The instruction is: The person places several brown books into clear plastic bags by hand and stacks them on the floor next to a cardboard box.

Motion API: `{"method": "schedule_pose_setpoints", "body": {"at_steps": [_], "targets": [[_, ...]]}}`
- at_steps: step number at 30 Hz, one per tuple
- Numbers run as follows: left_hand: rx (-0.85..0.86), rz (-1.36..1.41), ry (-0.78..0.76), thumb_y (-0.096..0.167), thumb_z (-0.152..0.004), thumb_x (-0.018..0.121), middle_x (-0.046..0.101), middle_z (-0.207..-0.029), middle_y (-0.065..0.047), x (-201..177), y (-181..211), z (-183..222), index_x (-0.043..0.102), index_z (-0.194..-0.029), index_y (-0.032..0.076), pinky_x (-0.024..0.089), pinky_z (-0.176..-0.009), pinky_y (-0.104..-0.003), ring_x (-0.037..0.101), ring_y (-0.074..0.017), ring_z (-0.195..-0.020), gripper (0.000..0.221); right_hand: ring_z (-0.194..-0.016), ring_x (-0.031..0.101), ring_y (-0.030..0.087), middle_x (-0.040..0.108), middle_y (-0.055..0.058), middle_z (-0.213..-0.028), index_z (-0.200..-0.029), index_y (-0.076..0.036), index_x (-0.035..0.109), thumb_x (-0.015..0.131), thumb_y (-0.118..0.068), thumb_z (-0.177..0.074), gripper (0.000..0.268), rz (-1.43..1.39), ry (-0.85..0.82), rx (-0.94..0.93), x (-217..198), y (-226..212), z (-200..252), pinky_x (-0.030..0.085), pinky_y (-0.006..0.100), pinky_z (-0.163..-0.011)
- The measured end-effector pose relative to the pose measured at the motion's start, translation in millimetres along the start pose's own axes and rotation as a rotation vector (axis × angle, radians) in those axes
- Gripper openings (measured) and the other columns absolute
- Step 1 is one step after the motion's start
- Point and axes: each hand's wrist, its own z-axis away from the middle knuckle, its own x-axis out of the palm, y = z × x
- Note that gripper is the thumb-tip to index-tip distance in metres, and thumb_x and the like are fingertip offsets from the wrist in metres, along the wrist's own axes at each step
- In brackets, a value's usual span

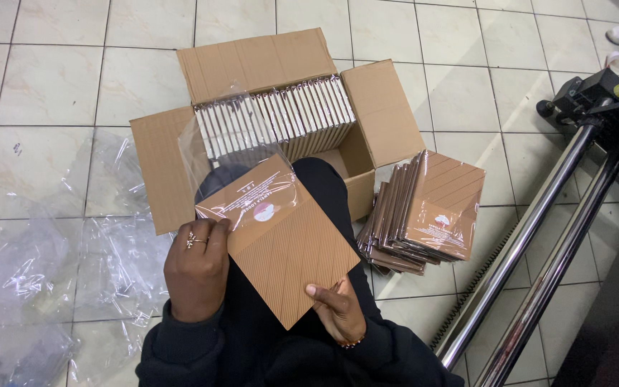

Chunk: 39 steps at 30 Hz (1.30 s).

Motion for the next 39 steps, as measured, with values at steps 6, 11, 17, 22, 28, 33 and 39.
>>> {"method": "schedule_pose_setpoints", "body": {"at_steps": [6, 11, 17, 22, 28, 33, 39], "targets": [[0.19, -0.045, -0.059, 0.003, -0.09, 0.075, 0.063, -0.09, -0.007, -2, 24, -9, 0.072, -0.101, 0.01, 0.055, -0.086, -0.039, 0.059, -0.0266, -0.085, 0.013, -0.134, 0.056, 0.038, 0.06, 0.022, -0.142, -0.143, 0.008, 0.049, 0.069, 0.012, -0.08, 0.067, 0.001, -0.036, 0.146, -2, -3, 3, 0.048, 0.051, -0.111], [0.181, -0.01, -0.112, 0.009, -0.096, 0.07, 0.066, -0.104, -0.009, 1, 25, -11, 0.069, -0.122, 0.01, 0.054, -0.089, -0.042, 0.062, -0.0277, -0.095, 0.027, -0.118, 0.063, 0.024, 0.066, 0.012, -0.123, -0.121, 0.008, 0.064, 0.074, 0.006, -0.082, 0.041, 0.208, -0.009, 0.128, 1, -4, 3, 0.052, 0.039, -0.102], [0.202, 0.058, -0.076, 0.001, -0.09, 0.073, 0.07, -0.104, -0.012, 10, 24, -12, 0.072, -0.112, 0.005, 0.055, -0.081, -0.04, 0.063, -0.0285, -0.091, 0.022, -0.089, 0.039, 0.014, 0.042, 0.0, -0.098, -0.09, -0.008, 0.045, 0.078, 0.008, -0.084, 0.036, 0.297, -0.03, 0.068, -35, 13, -2, 0.029, 0.033, -0.08], [0.051, 0.322, -0.126, -0.003, -0.1, 0.059, 0.064, -0.1, -0.013, 49, 9, -3, 0.064, -0.136, 0.001, 0.054, -0.082, -0.041, 0.061, -0.0325, -0.091, 0.037, -0.13, 0.058, 0.035, 0.062, 0.02, -0.137, -0.145, 0.005, 0.047, 0.071, 0.007, -0.077, 0.072, 0.095, -0.019, 0.063, 6, -6, -7, 0.045, 0.048, -0.113], [-0.111, 0.17, -0.347, 0.034, -0.1, 0.066, 0.063, -0.115, -0.015, 56, 3, -9, 0.06, -0.138, 0.009, 0.05, -0.075, -0.049, 0.059, -0.0361, -0.11, 0.046, -0.129, 0.06, 0.032, 0.065, 0.018, -0.133, -0.126, 0.012, 0.061, 0.07, 0.011, -0.081, 0.045, 0.096, -0.019, 0.092, -1, -4, -9, 0.045, 0.046, -0.114], [0.033, 0.344, -0.303, 0.039, -0.085, 0.08, 0.057, -0.146, -0.018, 50, -22, -12, 0.06, -0.132, 0.012, 0.039, -0.112, -0.053, 0.053, -0.0382, -0.133, 0.058, -0.14, 0.051, 0.033, 0.056, 0.017, -0.148, -0.148, 0.004, 0.045, 0.066, 0.014, -0.083, 0.069, 0.045, -0.055, 0.064, -7, -7, -11, 0.038, 0.049, -0.119], [0.145, 0.224, -0.334, 0.012, -0.086, 0.067, 0.058, -0.145, -0.025, 44, -30, -6, 0.054, -0.135, 0.004, 0.046, -0.109, -0.053, 0.062, -0.0413, -0.122, 0.052, -0.118, 0.06, 0.02, 0.064, 0.009, -0.123, -0.108, 0.007, 0.067, 0.07, 0.012, -0.084, 0.024, 0.131, -0.012, 0.127, -19, -2, -13, 0.048, 0.037, -0.104]]}}
